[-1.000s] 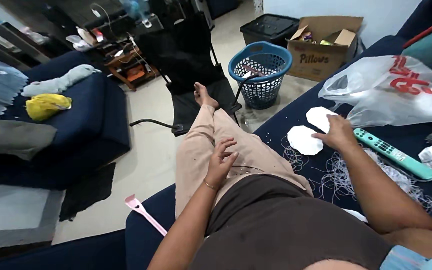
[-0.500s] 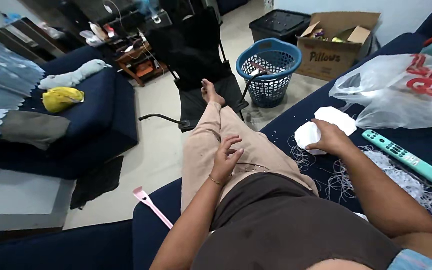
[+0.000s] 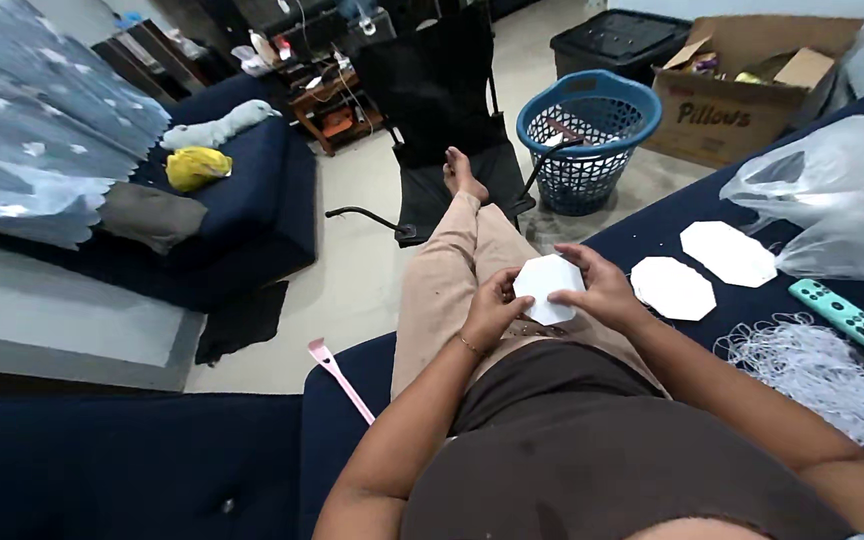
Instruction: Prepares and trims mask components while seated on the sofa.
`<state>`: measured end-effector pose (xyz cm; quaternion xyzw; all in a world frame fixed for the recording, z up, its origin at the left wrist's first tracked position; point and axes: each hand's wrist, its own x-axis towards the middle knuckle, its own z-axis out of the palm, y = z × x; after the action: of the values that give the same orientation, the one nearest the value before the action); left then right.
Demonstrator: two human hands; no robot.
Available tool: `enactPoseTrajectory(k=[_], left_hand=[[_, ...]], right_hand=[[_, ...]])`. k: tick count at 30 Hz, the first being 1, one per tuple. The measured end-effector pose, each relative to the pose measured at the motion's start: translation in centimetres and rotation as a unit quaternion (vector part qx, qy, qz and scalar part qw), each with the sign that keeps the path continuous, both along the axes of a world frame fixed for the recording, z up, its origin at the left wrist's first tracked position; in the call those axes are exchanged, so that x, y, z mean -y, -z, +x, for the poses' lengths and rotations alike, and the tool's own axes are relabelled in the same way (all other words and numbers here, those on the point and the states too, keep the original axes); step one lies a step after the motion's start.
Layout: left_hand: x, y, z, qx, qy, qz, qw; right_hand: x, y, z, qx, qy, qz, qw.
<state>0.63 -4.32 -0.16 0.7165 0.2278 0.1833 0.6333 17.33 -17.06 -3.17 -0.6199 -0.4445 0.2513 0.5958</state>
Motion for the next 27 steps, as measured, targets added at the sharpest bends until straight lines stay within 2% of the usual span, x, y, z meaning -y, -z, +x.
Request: enactPoseTrajectory(k=[2, 4, 7, 10, 13, 19, 27], left_hand=[[-0.1, 0.2, -0.1, 0.01, -0.007, -0.003, 1.0], [-0.2, 0.4, 0.0, 0.021, -0.016, 0.021, 0.999], [-0.5, 0.9, 0.1, 0.031, -0.039, 0.063, 0.997], [-0.7, 0.8, 0.4, 0.021, -0.055, 0.05, 0.997], [-1.0, 0.9, 0.4, 0.008, -0.043, 0.027, 0.999], [-1.1, 0.9, 0.2, -0.006, 0.014, -0.001, 1.0], [-1.5, 0.8, 0.2, -0.115, 0.038, 0.149, 0.981]], right_hand=[[-0.2, -0.5, 0.1, -0.094, -0.013, -0.003, 0.996], [-0.2, -0.5, 0.1, -0.104, -0.025, 0.002, 0.994], [-0.2, 0.0, 0.2, -0.065, -0.033, 0.005, 0.997], [-0.3, 0.6, 0.2, -0.024, -0.035, 0.015, 0.999], [-0.6, 1.3, 0.3, 0.02, -0.03, 0.042, 0.998], [-0.6, 1.9, 0.7, 0.042, -0.033, 0.047, 0.997], [-0.6, 2.1, 0.9, 0.121, -0.016, 0.039, 0.992]])
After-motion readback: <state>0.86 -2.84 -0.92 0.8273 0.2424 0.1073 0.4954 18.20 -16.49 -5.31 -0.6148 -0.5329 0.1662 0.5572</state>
